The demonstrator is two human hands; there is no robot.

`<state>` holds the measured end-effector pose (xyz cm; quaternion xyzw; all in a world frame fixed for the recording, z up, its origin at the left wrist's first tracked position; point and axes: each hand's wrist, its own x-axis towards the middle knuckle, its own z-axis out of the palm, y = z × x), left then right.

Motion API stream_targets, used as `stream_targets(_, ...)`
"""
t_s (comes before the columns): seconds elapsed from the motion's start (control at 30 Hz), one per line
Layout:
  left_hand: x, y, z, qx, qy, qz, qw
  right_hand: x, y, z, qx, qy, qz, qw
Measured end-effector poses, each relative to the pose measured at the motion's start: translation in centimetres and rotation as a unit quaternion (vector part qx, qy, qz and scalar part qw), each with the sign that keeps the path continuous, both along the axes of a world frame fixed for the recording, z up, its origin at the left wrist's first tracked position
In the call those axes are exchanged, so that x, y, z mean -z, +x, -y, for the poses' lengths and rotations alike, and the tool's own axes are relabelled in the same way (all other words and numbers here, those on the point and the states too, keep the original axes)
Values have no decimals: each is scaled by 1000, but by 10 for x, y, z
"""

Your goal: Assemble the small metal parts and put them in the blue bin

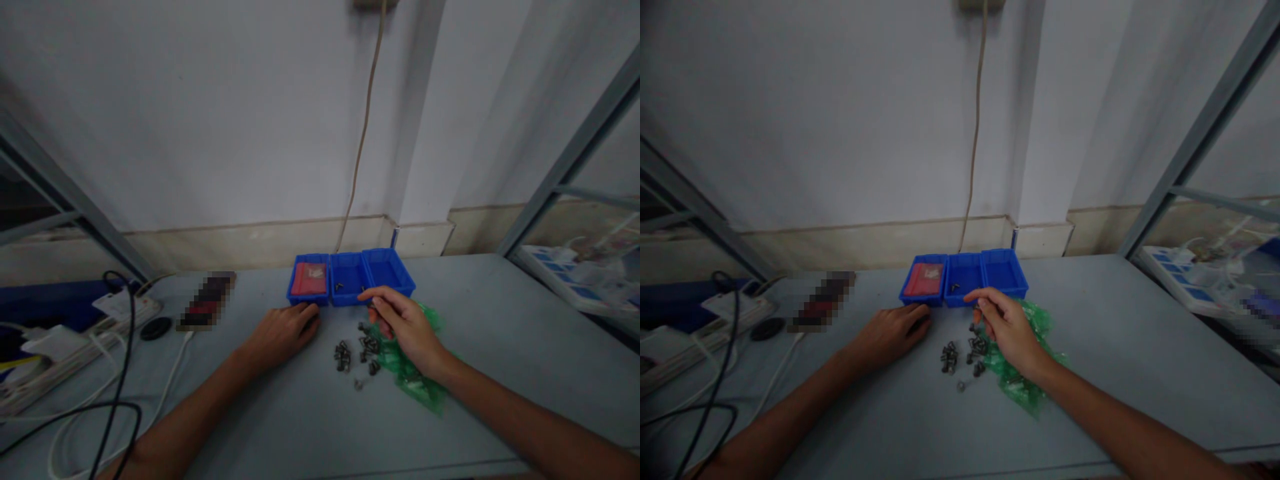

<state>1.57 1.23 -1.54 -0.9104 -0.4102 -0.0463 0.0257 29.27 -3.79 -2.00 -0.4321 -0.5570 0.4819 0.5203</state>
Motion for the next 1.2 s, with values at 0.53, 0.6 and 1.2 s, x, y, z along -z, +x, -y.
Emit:
stream_targets(0.53,3,-1,-2,9,-15,30,999,-3,-1,0,7,-24,-82,996)
stream_targets(0.6,2,-1,-2,12,-14,30,999,-4,-1,0,16,-19,-64,998)
stream_targets(1.2,7,-5,-5,9,-21,40,999,-6,1,-1,-25,-100,-148,984)
